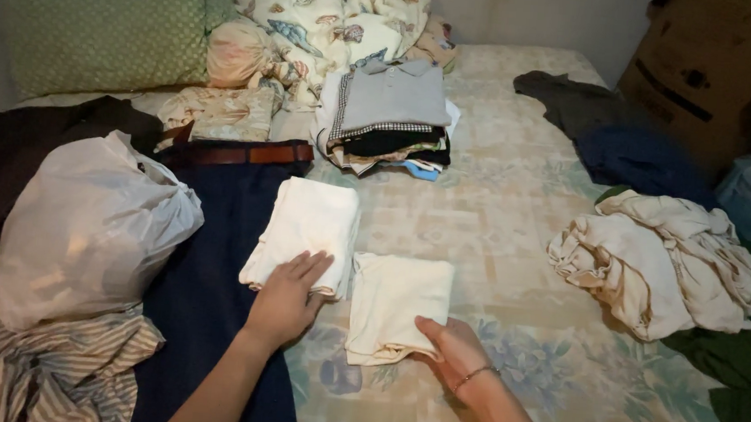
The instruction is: Folding various pieces of laundry including tank tops and shirts on a bed.
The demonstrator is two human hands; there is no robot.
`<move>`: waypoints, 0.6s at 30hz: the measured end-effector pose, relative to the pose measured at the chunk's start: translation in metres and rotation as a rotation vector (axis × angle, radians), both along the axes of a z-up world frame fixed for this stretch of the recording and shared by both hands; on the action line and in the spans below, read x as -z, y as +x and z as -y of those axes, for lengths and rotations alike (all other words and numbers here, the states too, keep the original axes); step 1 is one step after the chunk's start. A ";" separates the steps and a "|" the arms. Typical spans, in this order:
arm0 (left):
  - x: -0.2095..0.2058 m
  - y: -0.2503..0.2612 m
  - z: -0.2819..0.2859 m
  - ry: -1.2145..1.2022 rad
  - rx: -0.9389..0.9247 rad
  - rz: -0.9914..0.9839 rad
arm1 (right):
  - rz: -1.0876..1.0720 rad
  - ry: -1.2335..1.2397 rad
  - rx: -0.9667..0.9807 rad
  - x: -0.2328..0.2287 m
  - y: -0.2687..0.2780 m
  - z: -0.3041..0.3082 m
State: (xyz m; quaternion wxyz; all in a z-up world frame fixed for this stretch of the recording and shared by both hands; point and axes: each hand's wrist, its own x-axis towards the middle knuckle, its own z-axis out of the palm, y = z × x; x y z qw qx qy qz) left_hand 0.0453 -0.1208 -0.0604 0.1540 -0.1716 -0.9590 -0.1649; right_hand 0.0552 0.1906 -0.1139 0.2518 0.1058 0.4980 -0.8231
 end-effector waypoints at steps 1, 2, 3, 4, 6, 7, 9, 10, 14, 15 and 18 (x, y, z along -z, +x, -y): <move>-0.005 0.004 -0.006 0.002 0.001 0.003 | 0.003 0.002 0.001 0.009 -0.004 -0.002; -0.011 0.008 -0.012 -0.026 -0.010 0.046 | -0.042 0.025 0.074 0.018 -0.007 -0.004; -0.017 0.011 -0.018 -0.053 -0.022 0.086 | -0.089 0.050 0.144 0.026 -0.013 -0.007; -0.029 0.024 -0.034 -0.049 -0.023 0.086 | -0.089 0.054 0.143 0.026 -0.018 -0.011; -0.056 0.048 -0.060 -0.117 0.019 0.176 | -0.089 0.285 0.182 0.025 -0.031 -0.012; -0.053 0.050 -0.063 -0.117 0.017 0.176 | -0.088 0.284 0.180 0.021 -0.034 -0.012; -0.044 0.055 -0.070 -0.188 0.004 0.139 | 0.128 0.055 0.101 0.014 -0.037 -0.016; -0.031 0.053 -0.066 -0.188 0.004 0.143 | 0.131 0.055 0.100 0.010 -0.035 -0.014; -0.007 0.038 -0.047 -0.132 -0.098 0.039 | 0.142 -0.035 0.061 -0.013 -0.038 -0.004; -0.006 0.038 -0.041 -0.122 -0.127 0.041 | 0.156 -0.038 0.028 -0.018 -0.037 0.001; -0.035 0.050 -0.044 -0.206 -0.122 0.097 | 0.201 -0.022 0.065 -0.010 -0.051 0.007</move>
